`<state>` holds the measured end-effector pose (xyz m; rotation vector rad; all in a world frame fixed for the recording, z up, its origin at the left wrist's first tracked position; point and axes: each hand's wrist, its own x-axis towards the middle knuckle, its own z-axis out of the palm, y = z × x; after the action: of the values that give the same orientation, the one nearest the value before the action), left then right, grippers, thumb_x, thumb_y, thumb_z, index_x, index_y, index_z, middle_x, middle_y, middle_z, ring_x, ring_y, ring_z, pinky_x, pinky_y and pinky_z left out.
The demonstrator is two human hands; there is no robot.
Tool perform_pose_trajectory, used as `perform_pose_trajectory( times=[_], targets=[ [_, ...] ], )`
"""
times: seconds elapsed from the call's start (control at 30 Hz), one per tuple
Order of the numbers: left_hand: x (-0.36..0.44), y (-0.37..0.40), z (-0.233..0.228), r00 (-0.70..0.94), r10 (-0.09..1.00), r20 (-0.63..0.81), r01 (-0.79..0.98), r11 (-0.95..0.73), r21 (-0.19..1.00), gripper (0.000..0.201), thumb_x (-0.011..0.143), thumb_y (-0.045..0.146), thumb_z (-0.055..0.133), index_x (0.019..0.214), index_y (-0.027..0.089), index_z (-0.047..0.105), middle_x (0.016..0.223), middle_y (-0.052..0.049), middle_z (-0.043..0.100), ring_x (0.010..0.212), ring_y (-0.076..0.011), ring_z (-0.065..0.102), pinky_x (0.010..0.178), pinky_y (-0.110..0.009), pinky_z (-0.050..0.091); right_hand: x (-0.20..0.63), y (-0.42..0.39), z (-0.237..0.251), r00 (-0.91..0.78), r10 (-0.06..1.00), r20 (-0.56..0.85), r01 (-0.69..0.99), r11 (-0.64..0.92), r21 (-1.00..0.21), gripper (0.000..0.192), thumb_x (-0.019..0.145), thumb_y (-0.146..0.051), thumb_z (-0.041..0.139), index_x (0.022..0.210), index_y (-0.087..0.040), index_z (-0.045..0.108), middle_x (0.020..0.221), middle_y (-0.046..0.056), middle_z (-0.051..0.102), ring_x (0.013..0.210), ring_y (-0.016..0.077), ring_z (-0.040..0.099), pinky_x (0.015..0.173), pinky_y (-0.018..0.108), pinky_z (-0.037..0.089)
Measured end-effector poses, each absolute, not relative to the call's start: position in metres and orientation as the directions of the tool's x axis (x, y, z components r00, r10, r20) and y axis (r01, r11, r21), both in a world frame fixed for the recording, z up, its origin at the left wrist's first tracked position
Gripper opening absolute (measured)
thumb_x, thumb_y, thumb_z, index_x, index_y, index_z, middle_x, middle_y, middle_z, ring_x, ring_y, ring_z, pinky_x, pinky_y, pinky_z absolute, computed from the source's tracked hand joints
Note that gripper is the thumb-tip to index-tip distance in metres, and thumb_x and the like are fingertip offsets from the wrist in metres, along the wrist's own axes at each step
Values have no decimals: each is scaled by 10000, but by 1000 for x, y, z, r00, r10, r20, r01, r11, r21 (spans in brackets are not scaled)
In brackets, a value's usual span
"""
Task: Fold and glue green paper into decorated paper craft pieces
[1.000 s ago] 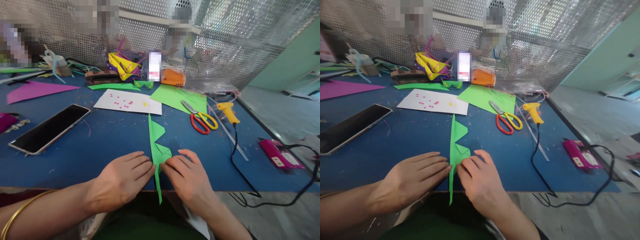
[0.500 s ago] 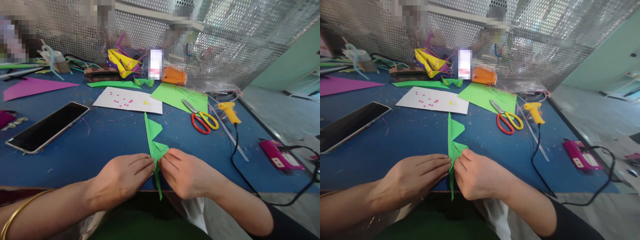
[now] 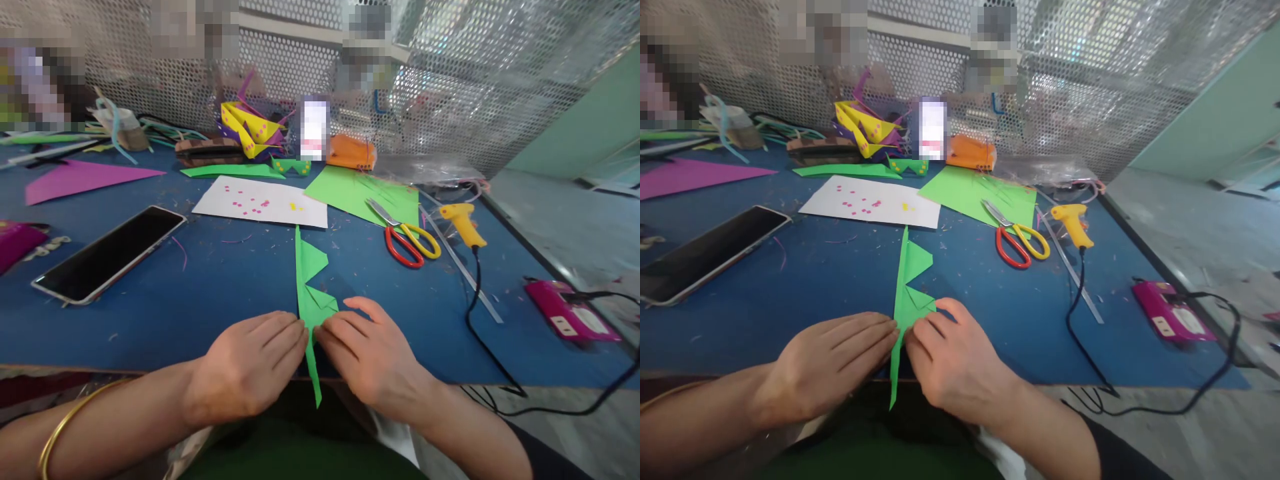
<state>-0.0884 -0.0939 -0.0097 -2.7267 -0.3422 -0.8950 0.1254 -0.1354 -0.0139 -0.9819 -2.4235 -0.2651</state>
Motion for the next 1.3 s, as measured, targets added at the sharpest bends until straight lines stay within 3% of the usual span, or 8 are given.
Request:
perform_pose_trajectory(
  times=[0.17, 0.33, 0.57, 0.67, 0.9, 1.17, 1.3],
  targets=[
    [-86, -91, -14, 774, 267, 574, 321, -947, 8, 246, 986, 104, 472, 859, 127, 682, 863, -64, 733, 803, -174, 686, 772, -302, 599, 125, -136, -16, -487, 721, 492, 758, 629, -171, 181, 976, -143, 524, 936, -175, 698, 873, 15, 693, 782, 149, 574, 941, 367, 419],
    [-87, -91, -12, 766, 374, 523, 355, -924, 142, 221, 986, 123, 495, 870, 140, 683, 881, -47, 711, 843, -164, 669, 724, -265, 561, 125, -132, -13, -436, 753, 493, 755, 604, -255, 162, 969, -176, 557, 888, -185, 697, 861, 17, 685, 798, 153, 595, 840, 348, 440],
    [-88, -93, -7, 702, 527, 480, 386, -847, 365, 219, 976, 125, 507, 861, 169, 688, 873, -22, 704, 841, -144, 662, 708, -235, 525, 130, -131, -14, -376, 814, 443, 743, 550, -381, 69, 933, -175, 631, 971, -184, 688, 944, 31, 688, 881, 169, 615, 862, 360, 434],
    [-89, -92, -8, 675, 571, 466, 406, -816, 412, 209, 974, 137, 516, 871, 181, 694, 878, -13, 707, 827, -130, 665, 707, -222, 520, 129, -130, -13, -386, 813, 435, 747, 553, -370, 85, 953, -187, 605, 953, -192, 690, 924, 25, 685, 866, 163, 605, 844, 348, 432],
    [-90, -90, -8, 627, 620, 471, 408, -777, 479, 200, 950, 140, 534, 887, 188, 718, 866, -8, 716, 806, -114, 679, 732, -195, 535, 123, -136, -17, -505, 734, 454, 772, 619, -143, 197, 976, -129, 491, 944, -155, 683, 872, 42, 669, 789, 173, 535, 885, 376, 421],
    [-92, -90, -10, 634, 642, 432, 434, -757, 488, 228, 977, 170, 518, 911, 212, 732, 933, -28, 691, 884, -151, 648, 737, -253, 515, 114, -131, -16, -350, 849, 397, 821, 482, -307, 232, 970, -114, 481, 828, -157, 659, 787, 38, 614, 743, 176, 524, 697, 336, 358],
    [-89, -83, -8, 617, 687, 385, 451, -709, 543, 218, 957, 195, 563, 802, 209, 715, 860, -24, 668, 850, -165, 615, 708, -275, 495, 108, -132, -17, -257, 903, 343, 861, 375, -343, 202, 941, -104, 496, 790, -166, 615, 803, 42, 598, 749, 182, 508, 663, 337, 322]
  ],
)
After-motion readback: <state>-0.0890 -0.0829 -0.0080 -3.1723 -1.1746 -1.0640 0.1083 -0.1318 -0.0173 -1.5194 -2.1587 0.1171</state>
